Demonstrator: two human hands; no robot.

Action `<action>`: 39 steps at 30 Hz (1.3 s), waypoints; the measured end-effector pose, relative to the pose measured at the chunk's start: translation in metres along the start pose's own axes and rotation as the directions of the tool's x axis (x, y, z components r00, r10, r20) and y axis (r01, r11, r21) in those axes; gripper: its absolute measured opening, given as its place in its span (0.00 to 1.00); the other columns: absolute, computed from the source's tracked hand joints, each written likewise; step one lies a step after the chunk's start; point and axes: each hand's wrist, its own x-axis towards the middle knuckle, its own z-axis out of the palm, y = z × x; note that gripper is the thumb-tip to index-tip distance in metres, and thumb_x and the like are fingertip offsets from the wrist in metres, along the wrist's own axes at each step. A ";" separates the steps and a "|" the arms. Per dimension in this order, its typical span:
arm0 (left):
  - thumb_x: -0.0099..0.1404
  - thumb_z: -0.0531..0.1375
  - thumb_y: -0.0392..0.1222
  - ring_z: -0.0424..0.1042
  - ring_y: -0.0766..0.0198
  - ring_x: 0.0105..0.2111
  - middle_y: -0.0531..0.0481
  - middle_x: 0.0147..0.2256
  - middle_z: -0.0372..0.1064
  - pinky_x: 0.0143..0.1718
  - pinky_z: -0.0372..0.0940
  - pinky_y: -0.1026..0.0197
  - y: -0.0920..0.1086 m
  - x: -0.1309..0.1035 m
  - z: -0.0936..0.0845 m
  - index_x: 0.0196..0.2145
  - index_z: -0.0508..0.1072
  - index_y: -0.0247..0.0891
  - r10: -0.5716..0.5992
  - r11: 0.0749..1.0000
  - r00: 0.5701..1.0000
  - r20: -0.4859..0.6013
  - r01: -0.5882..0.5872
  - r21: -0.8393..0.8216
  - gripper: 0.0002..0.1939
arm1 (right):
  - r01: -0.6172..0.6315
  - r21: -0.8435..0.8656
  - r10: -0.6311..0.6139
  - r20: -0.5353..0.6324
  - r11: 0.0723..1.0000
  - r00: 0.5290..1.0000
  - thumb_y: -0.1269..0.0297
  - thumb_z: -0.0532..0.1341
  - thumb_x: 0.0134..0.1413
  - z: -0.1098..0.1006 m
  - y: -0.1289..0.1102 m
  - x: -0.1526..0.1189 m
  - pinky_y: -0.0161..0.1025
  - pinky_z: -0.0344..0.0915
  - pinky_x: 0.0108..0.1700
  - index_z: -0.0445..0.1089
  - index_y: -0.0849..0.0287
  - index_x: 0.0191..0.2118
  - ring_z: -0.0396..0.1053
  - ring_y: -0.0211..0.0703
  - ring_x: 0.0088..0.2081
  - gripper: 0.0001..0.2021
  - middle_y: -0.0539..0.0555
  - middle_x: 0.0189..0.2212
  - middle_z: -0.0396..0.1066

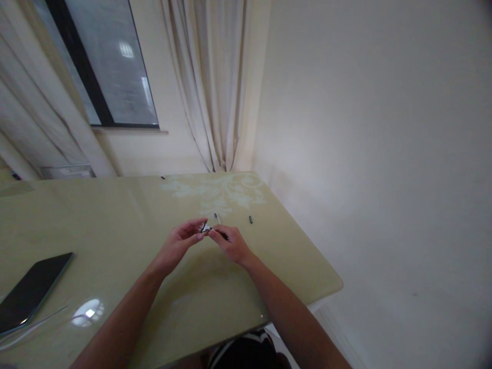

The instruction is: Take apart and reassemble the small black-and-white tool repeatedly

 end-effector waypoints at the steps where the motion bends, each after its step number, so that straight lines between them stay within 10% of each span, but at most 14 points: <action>1: 0.50 0.76 0.49 0.75 0.60 0.39 0.49 0.38 0.79 0.47 0.69 0.58 -0.001 0.000 0.000 0.47 0.81 0.43 0.002 1.000 1.000 -0.008 -0.002 0.009 0.26 | 0.004 -0.007 -0.004 -0.005 1.000 1.000 0.47 0.56 0.69 0.000 0.001 0.000 0.33 0.54 0.32 0.80 0.59 0.41 0.61 0.36 0.28 0.22 0.48 0.25 0.68; 18: 0.53 0.74 0.49 0.76 0.59 0.41 0.47 0.40 0.79 0.48 0.69 0.57 -0.007 0.001 -0.003 0.49 0.80 0.42 -0.007 0.998 1.000 0.027 0.005 0.064 0.27 | 0.000 0.003 0.000 -0.014 1.000 1.000 0.50 0.58 0.67 0.003 0.006 0.000 0.34 0.54 0.32 0.79 0.58 0.39 0.60 0.36 0.27 0.18 0.48 0.24 0.68; 25: 0.60 0.68 0.56 0.74 0.61 0.33 0.49 0.33 0.76 0.37 0.68 0.60 -0.015 0.005 0.007 0.48 0.79 0.40 0.076 0.947 0.996 -0.035 -0.061 0.316 0.23 | -0.015 0.214 0.098 -0.381 0.977 0.919 0.52 0.58 0.66 -0.027 -0.009 0.009 0.34 0.58 0.32 0.68 0.56 0.46 0.62 0.38 0.27 0.13 0.46 0.26 0.64; 28: 0.66 0.62 0.54 0.71 0.60 0.29 0.47 0.33 0.77 0.34 0.67 0.59 -0.033 0.004 0.021 0.41 0.81 0.39 0.124 0.835 0.990 0.062 -0.137 0.533 0.17 | -0.093 0.087 0.122 -0.440 0.992 0.889 0.54 0.59 0.63 -0.069 0.011 0.017 0.35 0.59 0.34 0.64 0.55 0.50 0.62 0.38 0.28 0.14 0.45 0.28 0.65; 32: 0.69 0.54 0.36 0.71 0.52 0.49 0.43 0.52 0.76 0.53 0.65 0.48 -0.057 0.001 0.044 0.54 0.78 0.45 0.265 0.596 0.926 0.270 -0.377 0.709 0.20 | -0.302 -0.025 0.250 -0.499 0.953 0.830 0.58 0.62 0.53 -0.115 0.068 0.017 0.38 0.61 0.39 0.67 0.56 0.44 0.66 0.42 0.34 0.14 0.48 0.33 0.69; 39: 0.73 0.53 0.38 0.74 0.54 0.47 0.44 0.46 0.77 0.52 0.67 0.52 -0.055 -0.003 0.040 0.44 0.81 0.44 0.208 0.530 0.883 0.420 -0.463 0.711 0.15 | -0.469 -0.145 0.319 -0.558 0.871 0.766 0.55 0.60 0.55 -0.122 0.124 -0.006 0.39 0.62 0.40 0.77 0.59 0.36 0.69 0.46 0.36 0.14 0.54 0.32 0.74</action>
